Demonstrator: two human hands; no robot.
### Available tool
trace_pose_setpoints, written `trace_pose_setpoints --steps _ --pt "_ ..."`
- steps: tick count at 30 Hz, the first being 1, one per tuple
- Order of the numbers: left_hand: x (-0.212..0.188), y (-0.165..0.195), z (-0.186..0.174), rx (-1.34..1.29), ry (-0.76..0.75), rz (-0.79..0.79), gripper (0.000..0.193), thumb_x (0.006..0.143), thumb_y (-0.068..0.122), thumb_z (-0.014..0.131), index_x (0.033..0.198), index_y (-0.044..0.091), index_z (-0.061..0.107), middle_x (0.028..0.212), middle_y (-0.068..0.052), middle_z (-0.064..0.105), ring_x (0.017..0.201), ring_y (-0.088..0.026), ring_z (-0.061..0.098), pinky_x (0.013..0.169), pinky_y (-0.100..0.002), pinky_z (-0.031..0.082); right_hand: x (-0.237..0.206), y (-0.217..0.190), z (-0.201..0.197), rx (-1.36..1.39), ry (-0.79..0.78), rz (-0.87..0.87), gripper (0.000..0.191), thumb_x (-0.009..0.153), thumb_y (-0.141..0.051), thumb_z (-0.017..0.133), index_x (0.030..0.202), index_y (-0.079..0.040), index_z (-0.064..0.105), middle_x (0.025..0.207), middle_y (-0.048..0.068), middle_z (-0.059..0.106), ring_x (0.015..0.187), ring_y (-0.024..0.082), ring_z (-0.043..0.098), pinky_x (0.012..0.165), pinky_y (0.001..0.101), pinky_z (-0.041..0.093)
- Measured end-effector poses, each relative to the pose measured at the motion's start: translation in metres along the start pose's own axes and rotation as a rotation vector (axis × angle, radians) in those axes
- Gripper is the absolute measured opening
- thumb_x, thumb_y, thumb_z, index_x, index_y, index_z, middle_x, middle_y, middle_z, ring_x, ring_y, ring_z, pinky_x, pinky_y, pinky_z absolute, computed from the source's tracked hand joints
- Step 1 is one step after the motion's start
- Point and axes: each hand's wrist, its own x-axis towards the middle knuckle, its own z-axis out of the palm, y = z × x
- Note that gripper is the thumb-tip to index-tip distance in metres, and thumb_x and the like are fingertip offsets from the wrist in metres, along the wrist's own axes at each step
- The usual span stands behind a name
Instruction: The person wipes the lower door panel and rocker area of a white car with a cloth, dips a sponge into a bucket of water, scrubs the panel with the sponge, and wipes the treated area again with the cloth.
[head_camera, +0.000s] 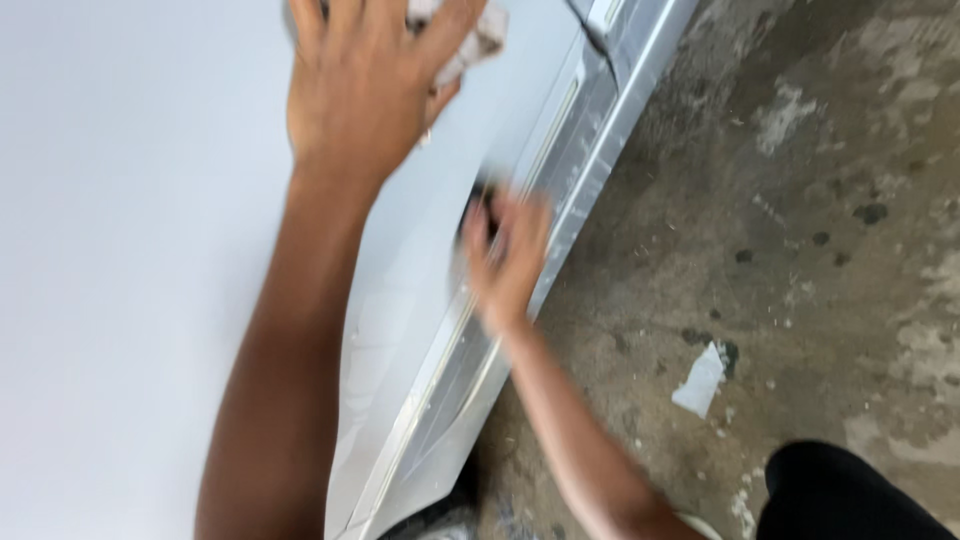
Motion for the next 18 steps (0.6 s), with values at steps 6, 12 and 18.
trace_pose_setpoints --steps 6,12,18 --pt "-0.006 -0.001 0.004 -0.029 -0.063 -0.007 0.059 0.09 0.036 0.087 0.142 0.029 0.06 0.12 -0.006 0.061 0.115 -0.028 0.055 0.089 -0.051 0.04 0.069 0.046 0.015 0.213 0.025 -0.06 0.022 0.111 -0.027 0.064 0.111 -0.006 0.06 0.101 0.003 0.065 0.084 0.014 0.064 0.079 0.0281 0.056" --pt "-0.012 -0.001 0.013 -0.054 -0.053 -0.021 0.058 0.093 0.033 0.087 0.143 0.026 0.058 0.127 -0.007 0.06 0.119 -0.03 0.053 0.093 -0.053 0.039 0.061 0.037 0.008 0.237 0.028 -0.045 0.021 0.112 -0.027 0.06 0.115 -0.006 0.057 0.101 0.002 0.057 0.081 0.01 0.056 0.069 0.0243 0.045" --pt "-0.003 -0.003 0.008 -0.009 -0.017 0.027 0.069 0.085 0.032 0.089 0.145 0.028 0.055 0.139 -0.012 0.052 0.134 -0.034 0.047 0.105 -0.056 0.036 0.03 0.018 0.011 0.379 -0.089 0.083 0.016 0.102 -0.018 0.066 0.109 -0.006 0.058 0.103 0.006 0.061 0.077 0.011 0.067 0.065 0.0266 0.063"
